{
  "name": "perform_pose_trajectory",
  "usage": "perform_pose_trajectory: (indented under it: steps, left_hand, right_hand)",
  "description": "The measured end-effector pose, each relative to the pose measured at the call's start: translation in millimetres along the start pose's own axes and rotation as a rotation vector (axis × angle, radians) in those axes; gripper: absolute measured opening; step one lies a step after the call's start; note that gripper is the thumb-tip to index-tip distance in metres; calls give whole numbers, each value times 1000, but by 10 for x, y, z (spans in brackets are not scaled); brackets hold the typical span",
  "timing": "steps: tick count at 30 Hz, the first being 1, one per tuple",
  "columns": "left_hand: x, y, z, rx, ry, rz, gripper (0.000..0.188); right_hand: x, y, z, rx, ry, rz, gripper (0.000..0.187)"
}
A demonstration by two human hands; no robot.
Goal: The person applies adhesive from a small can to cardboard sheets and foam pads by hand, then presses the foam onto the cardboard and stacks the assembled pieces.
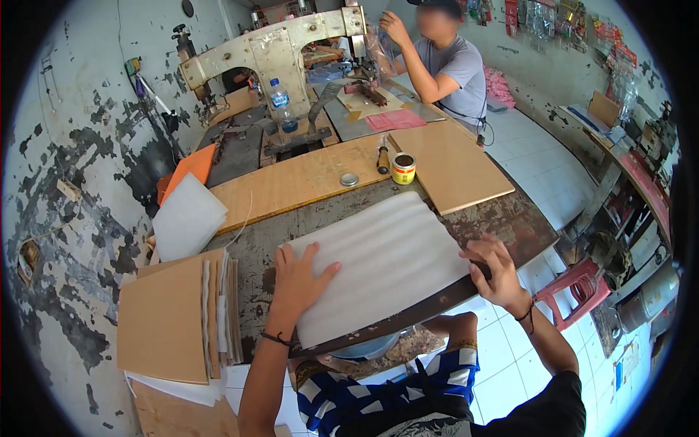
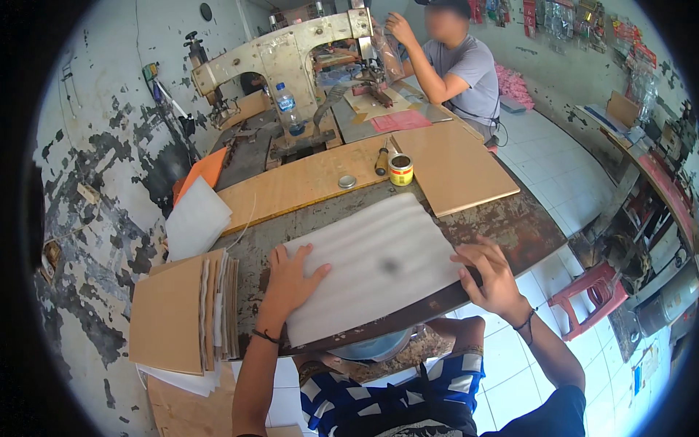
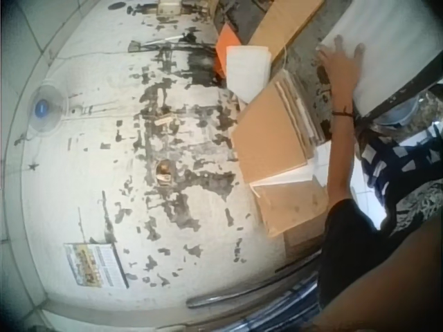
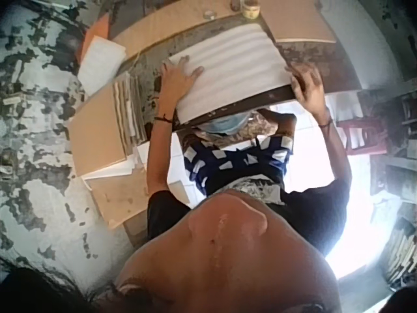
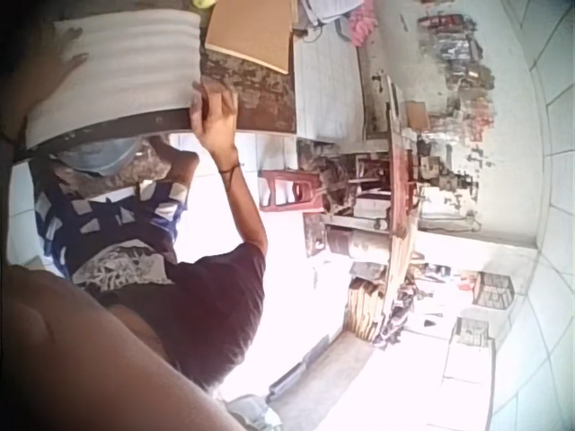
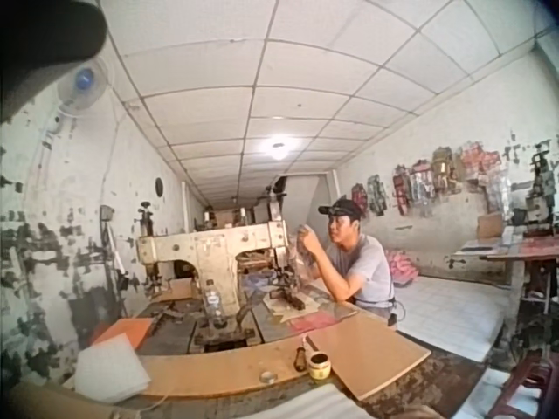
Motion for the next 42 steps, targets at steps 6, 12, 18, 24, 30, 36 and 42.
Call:
perform_pose_trajectory:
  steps: [6, 12, 18, 24, 30, 36, 42]
  left_hand:
    - [14, 100, 186, 181, 181, -97, 73]
    - [26, 204, 194, 47, 147, -23, 78]
    - [45, 193, 167, 141, 132, 40, 74]
    - [79, 141, 143, 111, 126, 22, 68]
    - [61, 120, 123, 145, 101, 58, 66]
    - [86, 165, 47, 154, 83, 103, 66]
    - [52, 148, 88, 146, 98, 66, 66]
  right_hand:
    - [850, 284, 681, 176, -241, 123, 55]
    - [1170, 1272, 1109, 188, -487, 471, 72]
    - [1084, 1516, 1099, 260, -513, 487, 78]
    - [1136, 1503, 1130, 190, -530, 489, 80]
    - [1156, 1504, 1133, 315, -448, 428, 77]
    - [1099, 1462, 1036, 398, -379, 363, 75]
    - [1111, 1502, 1060, 398, -372, 315, 74]
Point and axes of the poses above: each hand's wrist, its own x-axis towards the middle knuckle, its own y-axis out of the palm, z = x × y, the point moved 6 cm from there along x, towards the middle knuckle, and after that the axes turned 11 degrees about -x, right-handed, at the moved point
